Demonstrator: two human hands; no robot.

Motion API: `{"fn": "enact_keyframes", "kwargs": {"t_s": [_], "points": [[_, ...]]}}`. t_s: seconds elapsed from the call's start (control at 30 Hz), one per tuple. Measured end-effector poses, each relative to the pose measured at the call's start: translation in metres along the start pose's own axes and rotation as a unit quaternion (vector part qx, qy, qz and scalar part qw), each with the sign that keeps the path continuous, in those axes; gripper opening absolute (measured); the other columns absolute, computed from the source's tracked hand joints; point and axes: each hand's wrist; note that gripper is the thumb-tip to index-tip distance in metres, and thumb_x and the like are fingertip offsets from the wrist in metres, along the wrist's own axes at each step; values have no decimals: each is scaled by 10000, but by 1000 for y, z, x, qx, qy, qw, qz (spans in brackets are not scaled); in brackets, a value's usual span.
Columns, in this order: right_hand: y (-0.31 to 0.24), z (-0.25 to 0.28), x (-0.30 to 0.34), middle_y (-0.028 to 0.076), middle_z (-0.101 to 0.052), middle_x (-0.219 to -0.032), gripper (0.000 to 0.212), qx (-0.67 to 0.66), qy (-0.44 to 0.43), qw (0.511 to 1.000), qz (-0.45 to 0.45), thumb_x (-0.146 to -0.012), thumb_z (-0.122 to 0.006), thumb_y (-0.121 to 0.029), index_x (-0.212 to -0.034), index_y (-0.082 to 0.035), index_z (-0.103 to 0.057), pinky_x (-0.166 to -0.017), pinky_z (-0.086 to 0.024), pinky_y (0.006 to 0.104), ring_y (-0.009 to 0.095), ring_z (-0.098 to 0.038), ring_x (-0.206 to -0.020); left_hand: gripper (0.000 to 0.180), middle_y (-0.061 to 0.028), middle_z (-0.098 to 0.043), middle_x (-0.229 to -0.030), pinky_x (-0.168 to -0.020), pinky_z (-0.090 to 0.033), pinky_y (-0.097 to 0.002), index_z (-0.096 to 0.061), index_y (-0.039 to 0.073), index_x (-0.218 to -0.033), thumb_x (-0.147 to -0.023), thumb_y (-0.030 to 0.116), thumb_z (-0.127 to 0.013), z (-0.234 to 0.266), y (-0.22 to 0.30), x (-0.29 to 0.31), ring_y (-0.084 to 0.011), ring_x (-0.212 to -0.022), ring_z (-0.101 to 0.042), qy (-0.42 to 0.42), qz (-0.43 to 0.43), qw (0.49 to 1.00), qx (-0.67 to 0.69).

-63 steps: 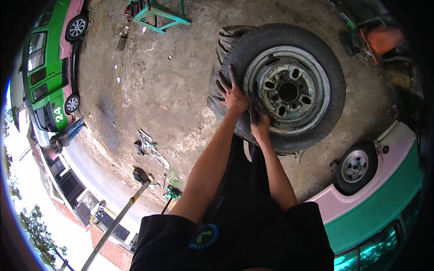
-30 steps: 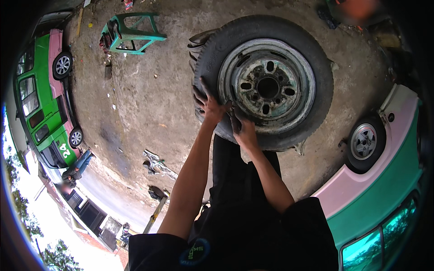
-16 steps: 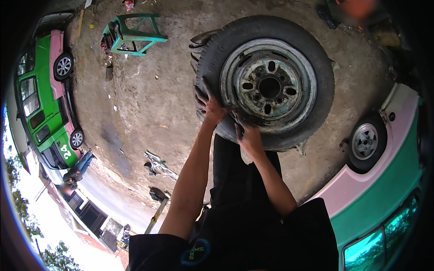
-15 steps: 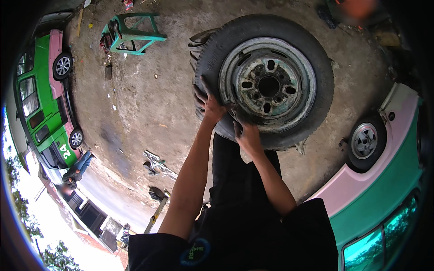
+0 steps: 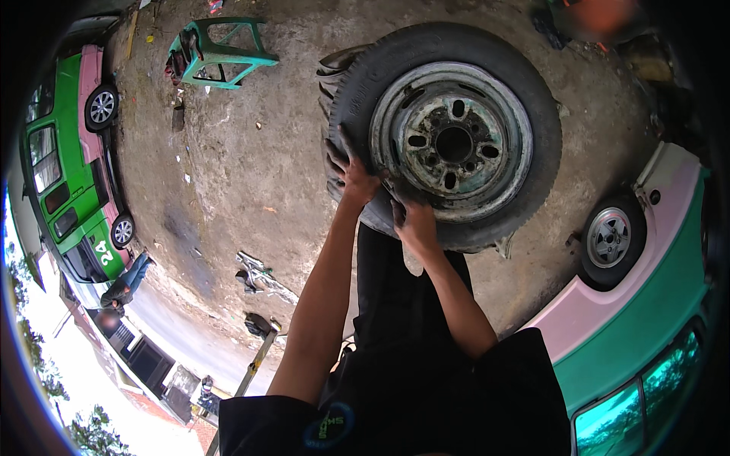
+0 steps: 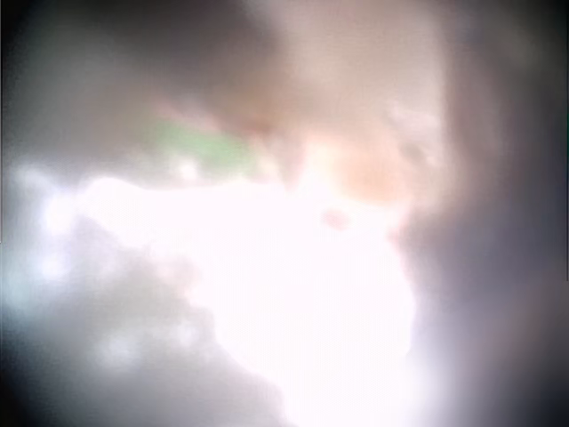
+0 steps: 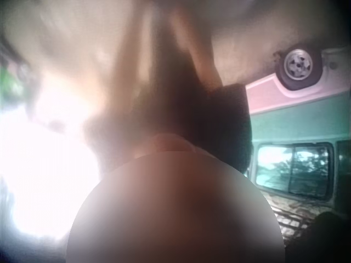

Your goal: The person scrubs the inner rim and bead area of a car tire with a small brush, rotating the tire to reach different sections. The tire remains on the ground throughout the clip.

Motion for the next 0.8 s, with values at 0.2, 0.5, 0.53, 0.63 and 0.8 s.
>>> {"fn": "enact_keyframes", "kwargs": {"t_s": [0.2,0.5,0.53,0.63,0.8], "points": [[-4,0,4,260,-670,-1128,460,16,0,1000,-17,-864,-633,-7,-1318,-81,-639,-926,-500,519,453,-622,-1064,1545,-265,259,-1637,-1173,-154,-709,206,384,-1591,-612,164,-970,1,16,3,-560,-1500,78,15,60,998,-19],[0,3,3,263,-677,-1070,397,10,-11,999,-29,-861,-647,-5,-1257,-39,-645,-829,-528,510,474,-641,-964,1589,-217,239,-1656,-1150,-213,-730,231,408,-1576,-584,188,-990,2,21,0,-532,-1514,61,17,56,998,-29],[1,3,2,265,-675,-1057,367,6,3,1000,-13,-861,-651,0,-1227,-25,-648,-809,-525,507,483,-639,-945,1574,-232,193,-1660,-1161,-176,-709,240,374,-1576,-596,217,-982,3,21,1,-515,-1518,84,10,61,997,-37],[0,2,3,258,-681,-1087,434,4,27,1000,-6,-855,-635,3,-1285,-58,-652,-860,-531,519,457,-645,-998,1537,-294,29,-1670,-1206,-25,-621,285,240,-1574,-654,330,-942,8,22,1,-464,-1529,171,-40,77,995,-59],[-3,3,5,267,-667,-1145,451,25,-17,999,-19,-859,-636,-13,-1305,-74,-644,-889,-532,514,456,-644,-1018,1517,-307,160,-1653,-1223,0,-596,291,265,-1573,-679,326,-932,10,12,-5,-502,-1518,162,-51,52,997,-28]]}}
Point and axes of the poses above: each hand's wrist, its own x-axis away from the middle knuckle, its own z-axis out of the back of the hand, y = z × x
